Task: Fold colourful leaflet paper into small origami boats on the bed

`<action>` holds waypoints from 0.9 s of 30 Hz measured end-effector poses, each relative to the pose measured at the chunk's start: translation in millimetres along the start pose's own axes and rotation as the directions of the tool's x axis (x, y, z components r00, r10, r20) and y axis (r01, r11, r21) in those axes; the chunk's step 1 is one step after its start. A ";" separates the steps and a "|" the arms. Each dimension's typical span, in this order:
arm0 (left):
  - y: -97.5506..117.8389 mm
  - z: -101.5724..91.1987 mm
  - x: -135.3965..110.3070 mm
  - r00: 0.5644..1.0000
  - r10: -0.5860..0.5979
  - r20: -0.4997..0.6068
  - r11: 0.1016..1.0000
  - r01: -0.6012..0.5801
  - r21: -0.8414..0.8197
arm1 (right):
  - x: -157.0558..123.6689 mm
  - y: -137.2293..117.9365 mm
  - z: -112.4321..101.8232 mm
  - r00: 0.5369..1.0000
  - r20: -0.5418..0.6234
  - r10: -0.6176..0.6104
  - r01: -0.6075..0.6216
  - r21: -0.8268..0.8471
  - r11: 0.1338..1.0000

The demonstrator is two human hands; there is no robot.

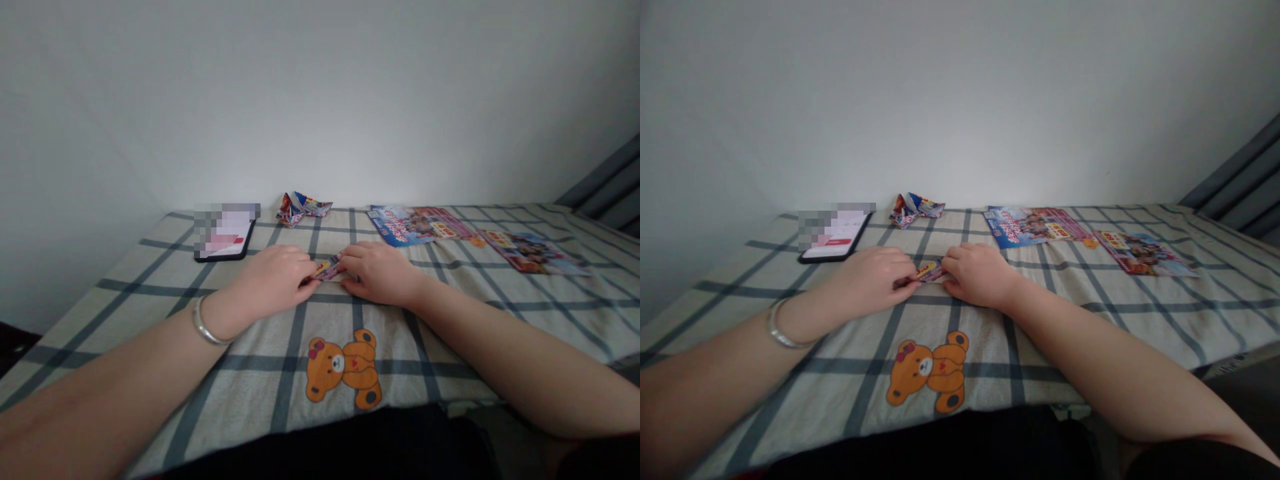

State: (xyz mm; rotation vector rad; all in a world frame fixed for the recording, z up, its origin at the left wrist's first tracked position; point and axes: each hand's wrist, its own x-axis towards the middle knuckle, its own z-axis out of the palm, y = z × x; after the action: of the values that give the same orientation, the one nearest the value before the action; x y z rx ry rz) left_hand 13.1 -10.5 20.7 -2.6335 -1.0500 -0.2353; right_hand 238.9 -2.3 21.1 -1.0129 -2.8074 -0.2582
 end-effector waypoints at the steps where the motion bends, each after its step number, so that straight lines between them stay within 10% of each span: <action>1: -1.0 0.2 -0.4 1.000 0.006 0.007 1.000 -0.006 0.001 | -0.2 0.2 0.0 1.000 -0.002 0.005 -0.005 -0.009 1.000; 14: 4.8 10.3 -1.9 0.998 -0.045 -0.035 0.992 0.048 0.115 | 0.5 0.6 5.2 0.989 -0.147 0.023 -0.030 -0.048 0.998; 27: 1.0 11.3 1.0 0.954 -0.300 -0.025 0.934 0.288 -0.213 | -2.2 6.2 6.0 0.962 -0.184 0.202 -0.197 0.047 0.979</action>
State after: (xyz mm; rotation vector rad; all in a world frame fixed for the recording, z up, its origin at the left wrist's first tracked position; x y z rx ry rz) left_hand 14.9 -6.8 10.1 -2.6163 -1.4725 -0.5074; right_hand 244.1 2.4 15.6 -1.1876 -2.5120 -0.2738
